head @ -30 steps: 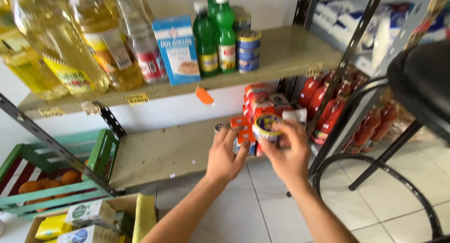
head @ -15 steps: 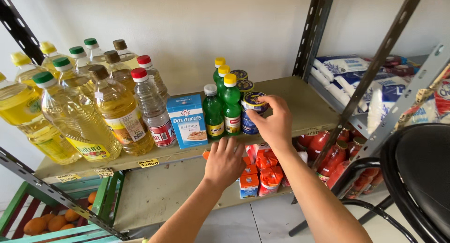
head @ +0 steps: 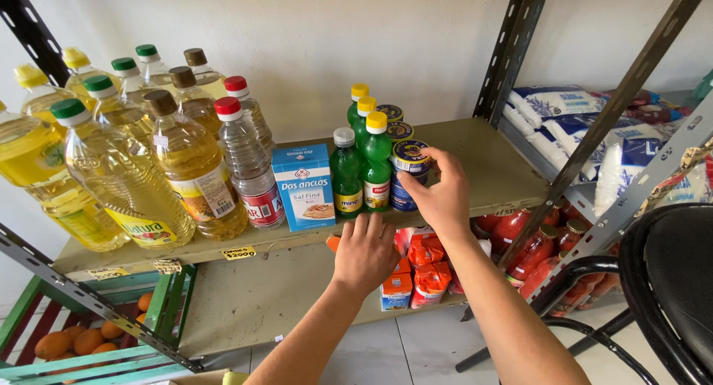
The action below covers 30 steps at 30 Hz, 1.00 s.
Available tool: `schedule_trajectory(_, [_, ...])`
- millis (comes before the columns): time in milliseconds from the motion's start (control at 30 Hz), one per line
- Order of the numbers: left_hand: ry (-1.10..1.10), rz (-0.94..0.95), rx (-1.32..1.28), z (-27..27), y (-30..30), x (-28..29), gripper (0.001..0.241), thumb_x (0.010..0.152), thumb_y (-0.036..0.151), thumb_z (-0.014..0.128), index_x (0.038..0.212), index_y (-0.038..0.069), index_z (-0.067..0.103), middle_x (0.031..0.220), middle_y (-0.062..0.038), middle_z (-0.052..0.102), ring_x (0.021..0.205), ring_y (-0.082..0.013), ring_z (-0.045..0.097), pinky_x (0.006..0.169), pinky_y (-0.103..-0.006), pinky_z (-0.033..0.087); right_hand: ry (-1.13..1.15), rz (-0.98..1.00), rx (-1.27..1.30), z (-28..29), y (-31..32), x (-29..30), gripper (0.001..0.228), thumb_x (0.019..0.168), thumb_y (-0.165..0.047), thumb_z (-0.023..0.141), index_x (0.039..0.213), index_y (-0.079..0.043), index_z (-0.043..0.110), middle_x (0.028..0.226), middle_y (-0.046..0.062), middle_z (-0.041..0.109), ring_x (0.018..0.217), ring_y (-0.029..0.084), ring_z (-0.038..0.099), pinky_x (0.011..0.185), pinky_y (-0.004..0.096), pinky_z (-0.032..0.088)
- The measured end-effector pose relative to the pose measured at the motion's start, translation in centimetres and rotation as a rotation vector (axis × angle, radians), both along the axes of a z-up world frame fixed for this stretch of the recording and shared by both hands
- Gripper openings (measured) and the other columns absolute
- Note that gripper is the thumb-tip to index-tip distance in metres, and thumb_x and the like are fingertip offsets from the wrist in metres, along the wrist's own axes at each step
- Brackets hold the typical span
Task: The person organizes various grocery items on a metal shelf by picking up tuna cans, boxes of salt, and bags of flour or sugar from a lower level and arranging them into neat rows.
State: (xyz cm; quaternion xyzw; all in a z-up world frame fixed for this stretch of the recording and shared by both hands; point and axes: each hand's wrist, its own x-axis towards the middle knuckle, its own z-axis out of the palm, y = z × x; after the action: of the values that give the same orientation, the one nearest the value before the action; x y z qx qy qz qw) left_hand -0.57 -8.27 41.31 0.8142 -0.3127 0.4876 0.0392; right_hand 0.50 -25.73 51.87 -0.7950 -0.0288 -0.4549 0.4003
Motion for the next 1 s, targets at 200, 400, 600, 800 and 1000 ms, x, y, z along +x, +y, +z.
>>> schedule_trajectory(200, [-0.056, -0.063, -0.072, -0.4, 0.2, -0.1, 0.023, 0.072, 0.027, 0.070, 0.090, 0.013, 0.064, 0.106, -0.013, 0.057, 0.103, -0.0387, 0.062, 0.084, -0.0470, 0.048, -0.225, 0.020, -0.036, -2.3, -0.3, -3.1, 0.071, 0.088, -0.023, 0.095, 0.146, -0.004, 0.059, 0.140, 0.017, 0.059, 0.123, 0.038, 0.065, 0.106, 0.046, 0.052])
schedule_trajectory(400, [0.278, -0.218, -0.168, -12.6, 6.3, -4.7, 0.045, 0.075, 0.024, 0.074, 0.120, 0.015, 0.072, 0.131, -0.014, 0.066, 0.133, -0.0401, 0.063, 0.114, -0.0573, 0.048, 0.025, 0.285, 0.136, -21.6, 2.8, -10.5, 0.007, 0.090, -0.009, 0.087, 0.095, -0.012, 0.082, 0.082, 0.004, 0.079, 0.081, 0.020, 0.081, 0.079, 0.030, 0.063])
schedule_trajectory(600, [0.931, 0.002, -0.303, -35.7, 11.8, -6.4, 0.059, 0.082, 0.017, 0.068, 0.141, 0.016, 0.068, 0.134, -0.012, 0.068, 0.131, -0.0359, 0.065, 0.110, -0.0516, 0.053, 0.649, 0.356, 0.357, -45.2, 6.1, -11.5, 0.016, 0.097, -0.013, 0.081, 0.112, -0.008, 0.081, 0.101, 0.014, 0.085, 0.099, 0.027, 0.084, 0.091, 0.042, 0.068])
schedule_trajectory(800, [1.117, 0.051, -0.463, -43.0, 10.9, -3.0, 0.071, 0.087, 0.020, 0.067, 0.157, 0.015, 0.058, 0.143, -0.015, 0.066, 0.138, -0.0389, 0.060, 0.114, -0.0525, 0.052, 0.676, 0.304, 0.241, -53.7, 8.0, -5.3, 0.036, 0.093, -0.012, 0.076, 0.128, -0.015, 0.076, 0.119, 0.014, 0.082, 0.116, 0.033, 0.078, 0.100, 0.046, 0.064])
schedule_trajectory(1000, [1.248, 0.032, -0.596, -42.2, 6.4, 7.4, 0.083, 0.089, 0.020, 0.061, 0.169, 0.015, 0.042, 0.161, -0.022, 0.054, 0.152, -0.0463, 0.048, 0.127, -0.0574, 0.042, 0.650, 0.386, 0.234, -55.9, 8.7, 5.2, 0.054, 0.093, -0.009, 0.063, 0.147, -0.017, 0.067, 0.144, 0.019, 0.070, 0.133, 0.037, 0.069, 0.115, 0.048, 0.055])
